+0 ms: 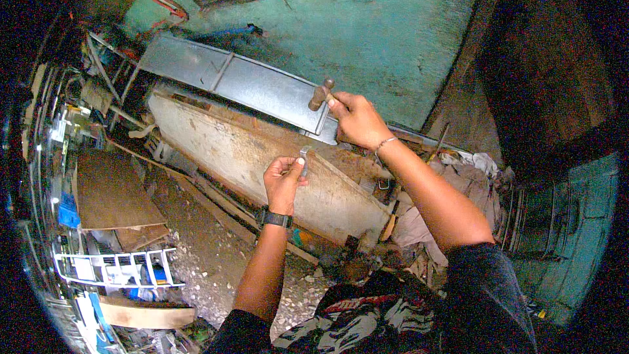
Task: The person repeatedly hammers a small metal piece against a wooden workbench, adjusting its position between strikes. The person also briefly handles a yellow metal bar and continues hammering the small metal piece.
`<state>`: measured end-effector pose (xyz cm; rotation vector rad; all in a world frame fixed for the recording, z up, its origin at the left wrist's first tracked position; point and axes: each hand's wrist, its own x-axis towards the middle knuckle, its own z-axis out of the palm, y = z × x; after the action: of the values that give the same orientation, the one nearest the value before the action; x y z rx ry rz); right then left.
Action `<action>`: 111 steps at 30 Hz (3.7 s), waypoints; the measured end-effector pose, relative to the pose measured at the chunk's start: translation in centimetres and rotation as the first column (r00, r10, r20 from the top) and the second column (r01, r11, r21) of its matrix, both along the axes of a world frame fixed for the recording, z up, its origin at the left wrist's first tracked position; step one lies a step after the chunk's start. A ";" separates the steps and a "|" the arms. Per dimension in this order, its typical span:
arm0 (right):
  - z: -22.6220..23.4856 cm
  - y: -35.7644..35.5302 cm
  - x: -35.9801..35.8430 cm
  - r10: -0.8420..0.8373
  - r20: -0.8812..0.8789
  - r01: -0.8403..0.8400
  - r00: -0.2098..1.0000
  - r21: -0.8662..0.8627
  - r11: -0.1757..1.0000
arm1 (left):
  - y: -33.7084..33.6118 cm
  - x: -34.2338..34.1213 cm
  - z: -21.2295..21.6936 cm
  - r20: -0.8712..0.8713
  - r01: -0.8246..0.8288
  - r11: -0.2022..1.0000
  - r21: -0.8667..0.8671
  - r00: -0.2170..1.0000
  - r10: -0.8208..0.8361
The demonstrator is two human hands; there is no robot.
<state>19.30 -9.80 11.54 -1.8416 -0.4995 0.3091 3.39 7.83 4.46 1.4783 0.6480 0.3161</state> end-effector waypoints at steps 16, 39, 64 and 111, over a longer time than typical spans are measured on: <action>1.4 1.0 -1.4 -0.110 -0.197 0.144 0.974 0.168 0.975 | 0.3 -1.2 0.0 0.017 0.216 0.964 0.156 0.975 -0.221; 5.5 0.9 -10.1 0.372 -0.516 0.037 0.772 0.620 0.783 | 0.9 -7.4 12.4 0.270 0.271 0.961 0.056 0.922 -0.276; 13.7 -0.8 -36.2 0.370 -0.618 0.286 0.694 0.708 0.646 | 1.6 -28.1 17.1 0.600 0.584 0.803 -0.116 0.686 -0.412; 13.0 -7.0 -38.9 0.618 -0.634 0.235 0.465 0.761 0.605 | -5.4 -30.1 22.3 0.550 0.277 0.911 0.306 0.730 -0.407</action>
<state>-19.56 -16.80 24.58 -0.5214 -0.0641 0.9984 -26.72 2.44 26.77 1.5418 -0.1920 0.5454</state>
